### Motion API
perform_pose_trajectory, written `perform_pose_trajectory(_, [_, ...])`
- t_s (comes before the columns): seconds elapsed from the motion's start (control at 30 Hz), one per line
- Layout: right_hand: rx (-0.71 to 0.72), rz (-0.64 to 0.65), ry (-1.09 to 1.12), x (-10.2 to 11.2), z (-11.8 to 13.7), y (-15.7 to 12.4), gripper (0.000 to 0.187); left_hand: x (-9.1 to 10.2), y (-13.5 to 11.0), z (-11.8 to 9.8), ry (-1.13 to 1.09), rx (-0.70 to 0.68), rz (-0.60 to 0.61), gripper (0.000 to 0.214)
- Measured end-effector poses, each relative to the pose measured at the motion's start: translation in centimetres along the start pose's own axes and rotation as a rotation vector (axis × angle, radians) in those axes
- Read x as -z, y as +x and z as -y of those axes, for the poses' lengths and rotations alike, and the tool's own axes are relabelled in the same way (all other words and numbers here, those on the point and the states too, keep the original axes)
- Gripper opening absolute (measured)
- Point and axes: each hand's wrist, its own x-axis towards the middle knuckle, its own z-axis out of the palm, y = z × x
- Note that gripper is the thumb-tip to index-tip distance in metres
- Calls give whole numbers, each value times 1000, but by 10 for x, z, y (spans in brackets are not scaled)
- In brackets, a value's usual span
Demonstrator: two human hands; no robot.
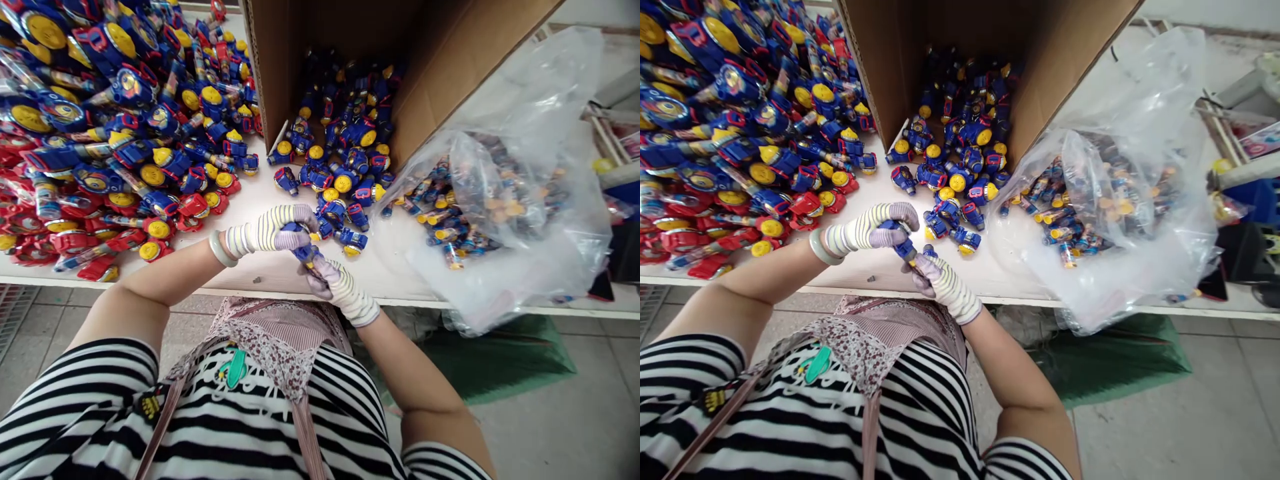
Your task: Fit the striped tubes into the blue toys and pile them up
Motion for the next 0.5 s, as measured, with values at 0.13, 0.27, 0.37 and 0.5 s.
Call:
perform_pose_trajectory(0.13, [51,-394,-402,7,5,5,65,-4,4,5,75,169,-168,33])
perform_pose_trajectory(0.27, [-53,-91,-69,5,0,0,61,-11,-2,6,-13,99,-154,38])
perform_pose_trajectory(0.37, [-103,129,219,1,-7,0,65,-9,-6,8,-33,-46,-134,41])
perform_pose_trajectory(0.5, [-43,-200,-265,0,-2,7,59,-5,-5,8,63,168,-130,35])
